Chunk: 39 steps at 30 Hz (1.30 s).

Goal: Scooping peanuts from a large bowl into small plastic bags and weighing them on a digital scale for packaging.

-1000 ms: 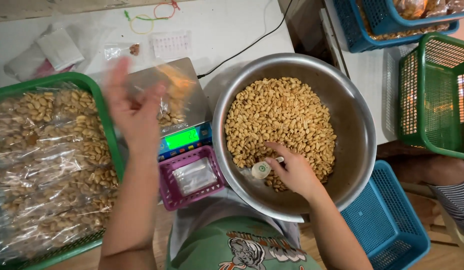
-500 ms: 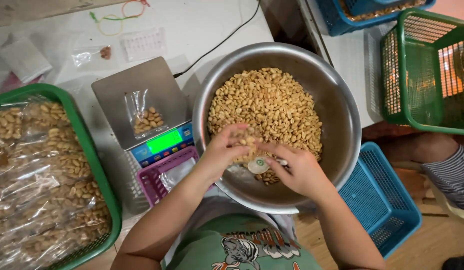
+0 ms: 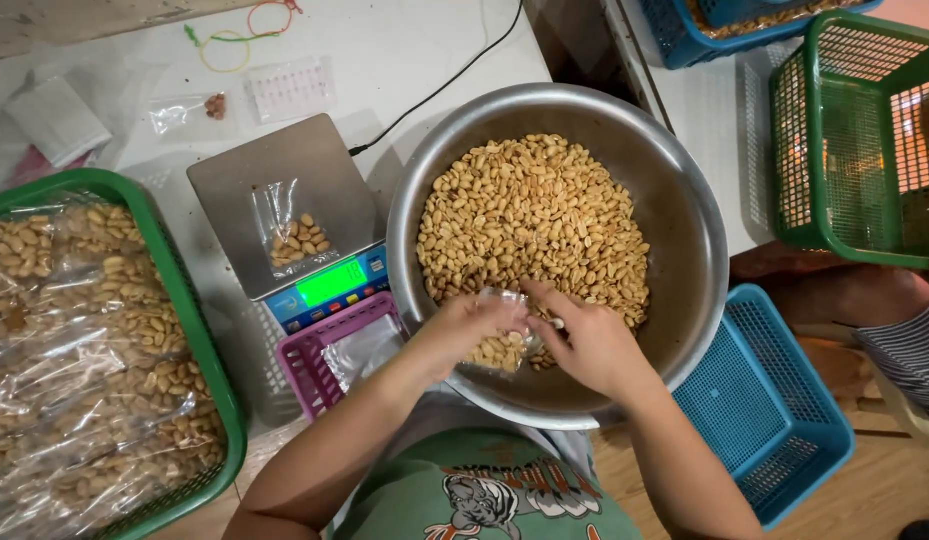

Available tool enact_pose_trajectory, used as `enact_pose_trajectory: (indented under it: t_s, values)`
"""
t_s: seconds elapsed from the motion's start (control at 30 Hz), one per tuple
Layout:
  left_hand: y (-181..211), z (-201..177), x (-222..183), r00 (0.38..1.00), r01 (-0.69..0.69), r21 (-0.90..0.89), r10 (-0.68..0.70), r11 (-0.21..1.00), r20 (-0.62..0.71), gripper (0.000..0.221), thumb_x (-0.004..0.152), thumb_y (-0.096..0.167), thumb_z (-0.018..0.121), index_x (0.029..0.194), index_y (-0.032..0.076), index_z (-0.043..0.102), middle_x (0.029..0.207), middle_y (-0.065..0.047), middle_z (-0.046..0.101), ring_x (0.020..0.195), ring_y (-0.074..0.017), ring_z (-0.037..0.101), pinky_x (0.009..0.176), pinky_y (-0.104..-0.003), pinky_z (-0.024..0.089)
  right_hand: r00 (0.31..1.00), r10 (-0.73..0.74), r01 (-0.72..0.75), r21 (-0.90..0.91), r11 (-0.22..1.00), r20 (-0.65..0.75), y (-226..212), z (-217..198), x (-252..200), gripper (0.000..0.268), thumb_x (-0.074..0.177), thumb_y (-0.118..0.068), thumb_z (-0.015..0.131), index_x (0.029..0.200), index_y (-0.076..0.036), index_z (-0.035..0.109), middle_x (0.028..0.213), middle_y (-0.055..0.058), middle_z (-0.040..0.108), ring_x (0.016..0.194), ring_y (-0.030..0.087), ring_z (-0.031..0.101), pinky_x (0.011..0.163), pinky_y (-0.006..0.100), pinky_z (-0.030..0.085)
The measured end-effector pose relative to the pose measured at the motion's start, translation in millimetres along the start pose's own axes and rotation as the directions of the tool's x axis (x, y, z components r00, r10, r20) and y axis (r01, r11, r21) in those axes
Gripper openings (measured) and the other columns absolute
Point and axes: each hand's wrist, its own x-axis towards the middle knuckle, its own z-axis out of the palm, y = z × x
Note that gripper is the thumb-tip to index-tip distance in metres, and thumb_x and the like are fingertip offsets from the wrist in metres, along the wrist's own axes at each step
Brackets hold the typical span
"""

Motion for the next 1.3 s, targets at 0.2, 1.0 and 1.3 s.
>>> enact_pose_trajectory:
  t_s: [0.2,1.0,1.3]
  values:
    - [28,-42,-30,0.891,-0.452,0.155,0.451,0.879,0.04,0.02,0.1,0.021,0.062,0.107,0.011,0.078,0.098,-0.01,0.081,0.093,-0.0207,0.078,0.086,-0.036,0.062,0.983,0.181,-0.183,0.056,0.981,0.042,10,-2,-2,0.049,0.096,-0.027,0.065,0.145,-0.028,0.058,0.107,0.017,0.078,0.082,0.041,0.076,0.073,0.053,0.062]
    - [78,-153,-33,0.077,-0.71,0.648,0.946,0.274,-0.315,0.019,0.11,0.024,0.059,0.103,0.008,0.065,0.129,-0.017,0.059,0.147,-0.0383,0.038,0.125,-0.061,0.019,0.999,-0.002,0.014,0.359,0.933,-0.033,1,70,35,0.019,0.101,-0.017,0.064,0.112,-0.005,0.074,0.094,0.02,0.075,0.079,0.04,0.076,0.069,0.043,0.062]
    - [4,-124,-9,0.663,-0.748,-0.268,0.701,0.607,-0.263,0.08,0.091,-0.012,0.067,0.155,0.017,0.029,0.121,-0.016,0.068,0.109,-0.0265,0.069,0.098,-0.055,0.059,0.993,0.112,-0.091,0.407,0.909,-0.029,-15,47,26,0.02,0.1,-0.012,0.063,0.105,0.004,0.073,0.082,0.026,0.073,0.07,0.045,0.074,0.061,0.045,0.061]
